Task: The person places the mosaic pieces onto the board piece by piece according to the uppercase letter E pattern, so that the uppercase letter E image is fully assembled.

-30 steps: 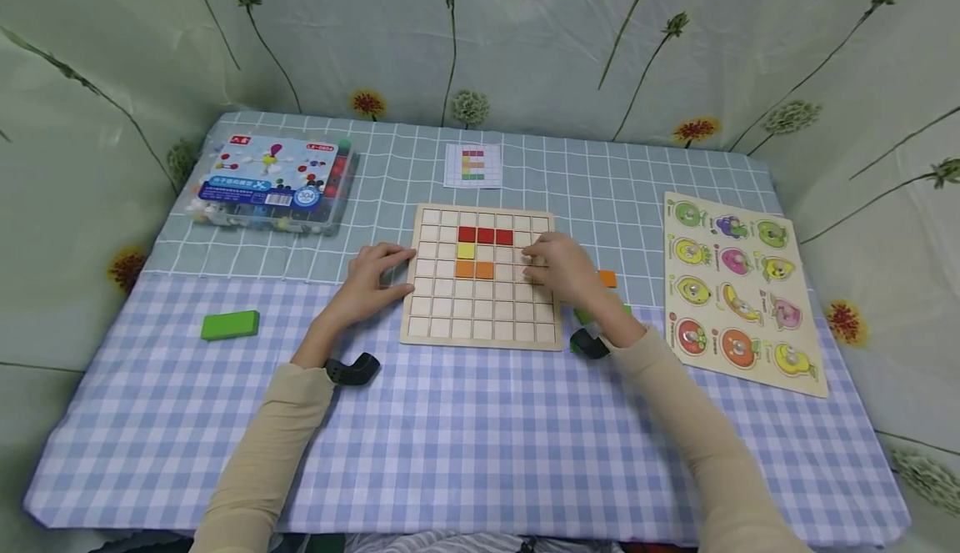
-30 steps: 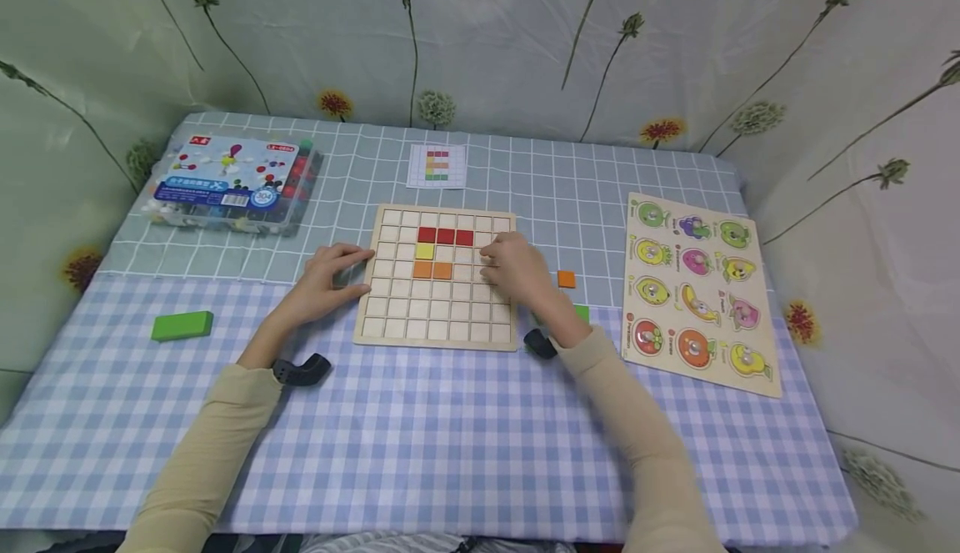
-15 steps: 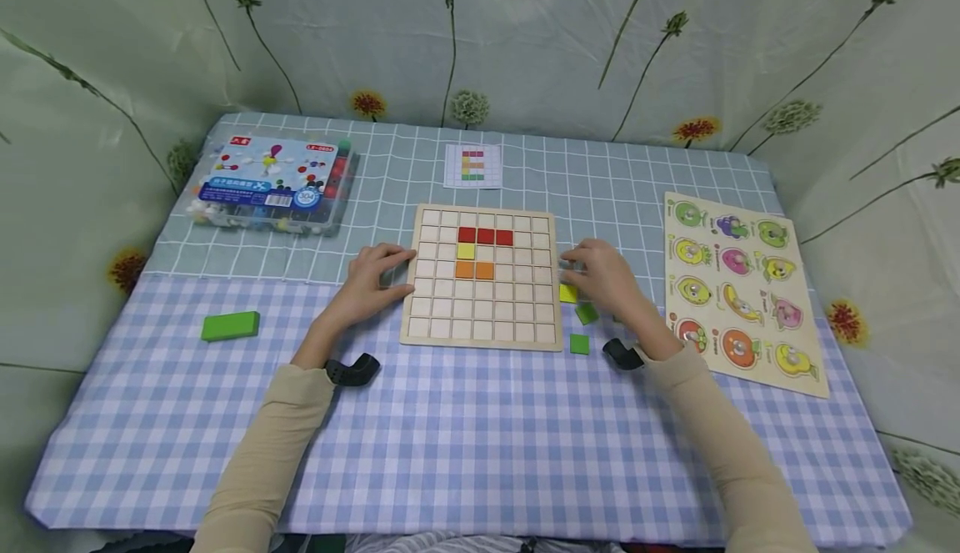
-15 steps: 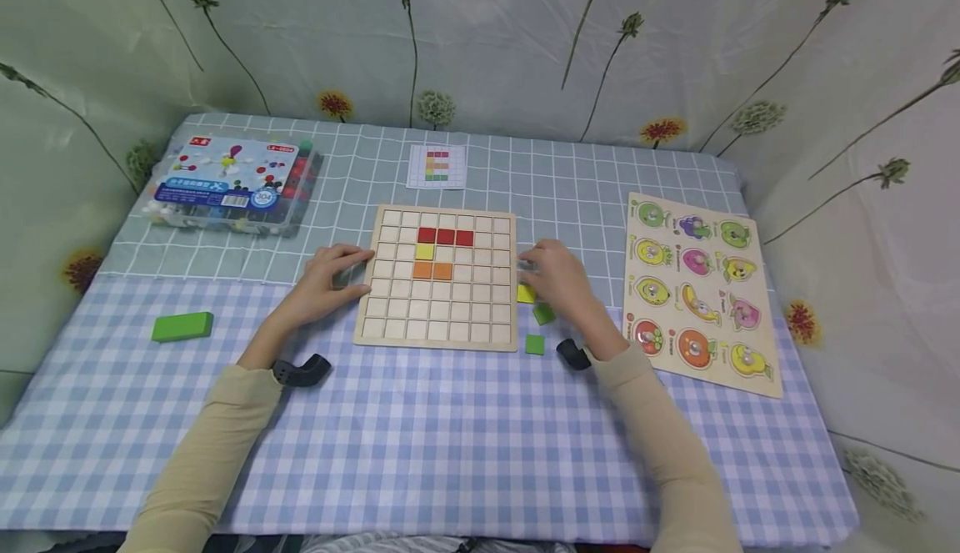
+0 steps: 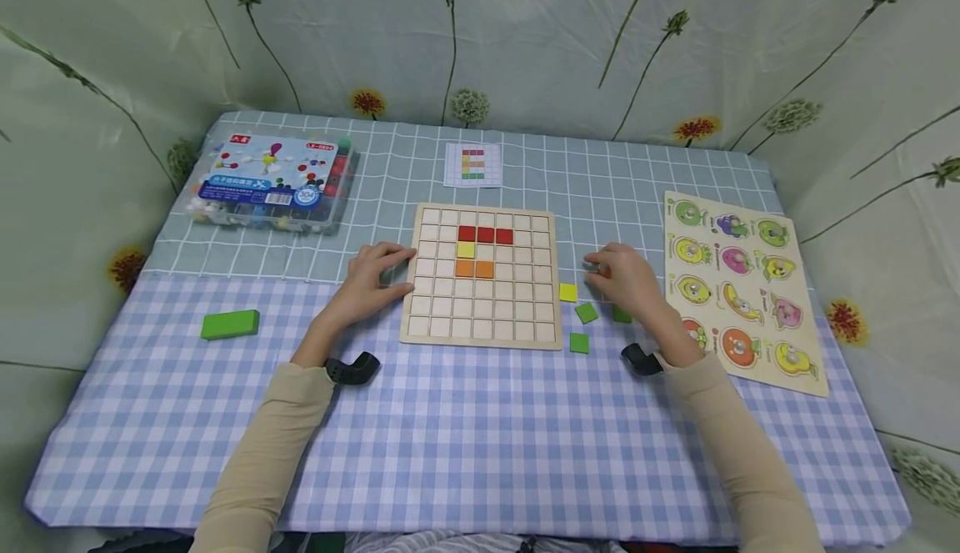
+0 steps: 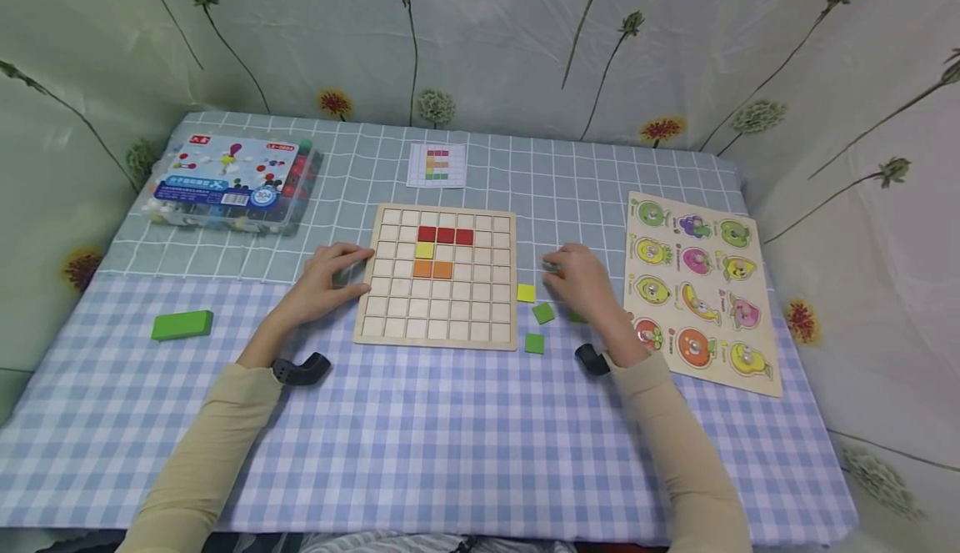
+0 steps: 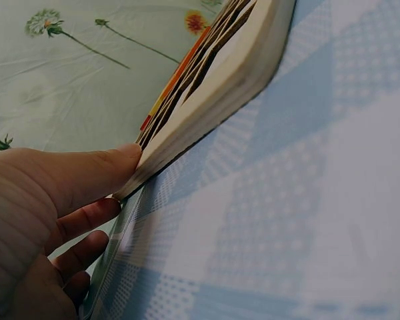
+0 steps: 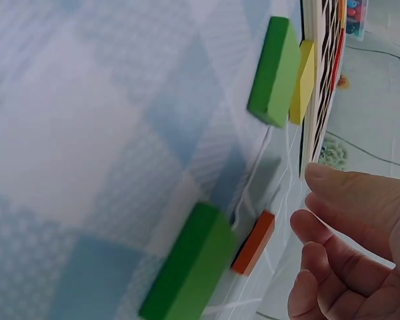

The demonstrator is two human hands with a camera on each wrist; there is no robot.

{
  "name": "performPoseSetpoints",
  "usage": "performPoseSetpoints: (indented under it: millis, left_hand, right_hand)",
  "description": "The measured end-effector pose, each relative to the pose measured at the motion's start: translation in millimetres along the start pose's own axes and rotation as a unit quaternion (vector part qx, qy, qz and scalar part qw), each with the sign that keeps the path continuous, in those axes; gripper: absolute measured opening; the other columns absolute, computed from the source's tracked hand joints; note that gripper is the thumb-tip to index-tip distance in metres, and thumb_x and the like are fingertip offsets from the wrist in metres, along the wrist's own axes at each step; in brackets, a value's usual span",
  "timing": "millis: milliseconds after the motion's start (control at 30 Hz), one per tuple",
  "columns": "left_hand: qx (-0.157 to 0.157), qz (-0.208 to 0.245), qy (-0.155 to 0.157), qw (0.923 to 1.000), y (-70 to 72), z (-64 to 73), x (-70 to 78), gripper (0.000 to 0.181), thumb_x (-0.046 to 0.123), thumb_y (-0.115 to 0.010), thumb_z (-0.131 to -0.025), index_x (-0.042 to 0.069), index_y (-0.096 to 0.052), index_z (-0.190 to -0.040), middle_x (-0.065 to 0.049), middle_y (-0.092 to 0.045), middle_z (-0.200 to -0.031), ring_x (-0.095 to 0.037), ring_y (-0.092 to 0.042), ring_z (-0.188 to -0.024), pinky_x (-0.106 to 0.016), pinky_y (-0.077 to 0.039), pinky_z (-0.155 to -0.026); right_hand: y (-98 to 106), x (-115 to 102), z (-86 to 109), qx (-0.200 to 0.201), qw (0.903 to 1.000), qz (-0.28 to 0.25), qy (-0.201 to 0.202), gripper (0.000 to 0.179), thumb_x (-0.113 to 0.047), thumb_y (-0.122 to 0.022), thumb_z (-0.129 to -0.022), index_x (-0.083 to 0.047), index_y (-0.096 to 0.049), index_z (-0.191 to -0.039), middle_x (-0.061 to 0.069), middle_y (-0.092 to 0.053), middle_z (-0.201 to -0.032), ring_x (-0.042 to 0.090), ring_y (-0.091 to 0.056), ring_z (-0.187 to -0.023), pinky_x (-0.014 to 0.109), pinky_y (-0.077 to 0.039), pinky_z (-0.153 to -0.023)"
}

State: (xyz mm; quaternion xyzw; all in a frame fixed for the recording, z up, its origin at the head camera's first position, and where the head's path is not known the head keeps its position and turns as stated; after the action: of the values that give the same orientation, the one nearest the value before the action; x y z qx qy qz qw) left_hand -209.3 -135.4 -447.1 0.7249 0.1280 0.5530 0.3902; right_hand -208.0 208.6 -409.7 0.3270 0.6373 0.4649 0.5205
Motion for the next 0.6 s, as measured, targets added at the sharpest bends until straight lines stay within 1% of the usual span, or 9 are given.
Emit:
performPoseSetpoints:
  millis: [100, 200, 367, 600]
  left_hand:
    - [-0.001, 0.0, 0.001, 1.0, -0.2, -0.3, 0.5, 0.054, 0.016, -0.07, -0.084, 0.002, -0.052, -0.133, -0.019, -0.048, -0.131, -0.032, -0.038, -0.107, -0.051, -0.021, -0.09]
    - [-0.002, 0.002, 0.003, 1.0, -0.2, 0.0, 0.6, 0.054, 0.016, -0.07, -0.084, 0.002, -0.051, -0.133, -0.019, -0.048, -0.131, -0.032, -0.038, -0.108, -0.051, -0.021, -0.09]
    - [-0.002, 0.002, 0.006, 1.0, 0.0, 0.0, 1.0, 0.054, 0.016, -0.07, -0.084, 0.002, -0.052, -0.133, -0.019, -0.048, -0.131, -0.032, -0.038, -0.108, -0.05, -0.021, -0.09]
    - [-0.001, -0.003, 0.002, 1.0, -0.3, -0.4, 0.3, 0.054, 0.016, -0.07, -0.084, 0.002, -0.052, -0.133, -0.019, -0.048, -0.131, -0.033, -0.038, -0.108, -0.05, -0.021, -0.089]
  right_hand:
    - [2, 3, 2.0, 0.006, 1.0, 0.003, 0.003, 0.029, -0.008, -0.07, -0.081, 0.004, -0.069, -0.108, 0.021, -0.067, -0.099, 0.034, -0.06, -0.09, 0.044, -0.047, -0.076]
    - [2, 6, 3.3, 0.007, 1.0, 0.001, 0.001, 0.029, -0.01, -0.069, -0.082, 0.003, -0.069, -0.107, 0.021, -0.067, -0.1, 0.035, -0.06, -0.093, 0.046, -0.047, -0.08]
    - [1, 12, 5.3, 0.002, 1.0, -0.001, -0.01, 0.028, -0.011, -0.069, -0.082, 0.002, -0.069, -0.107, 0.02, -0.067, -0.103, 0.035, -0.06, -0.095, 0.045, -0.047, -0.083]
    - [3, 17, 7.9, 0.001, 0.9999, 0.0, -0.013, 0.029, -0.012, -0.07, -0.082, 0.002, -0.069, -0.107, 0.02, -0.067, -0.104, 0.032, -0.061, -0.087, 0.043, -0.048, -0.077]
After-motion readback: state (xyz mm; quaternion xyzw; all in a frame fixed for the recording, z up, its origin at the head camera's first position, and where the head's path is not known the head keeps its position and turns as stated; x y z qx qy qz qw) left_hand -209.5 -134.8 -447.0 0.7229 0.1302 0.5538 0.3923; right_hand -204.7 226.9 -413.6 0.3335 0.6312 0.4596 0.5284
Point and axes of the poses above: each hand's wrist, its own z-axis away from the middle knuckle, its own y-axis out of the back of the hand, x = y × z, the point moved 7 cm from there along -z, towards the middle knuckle
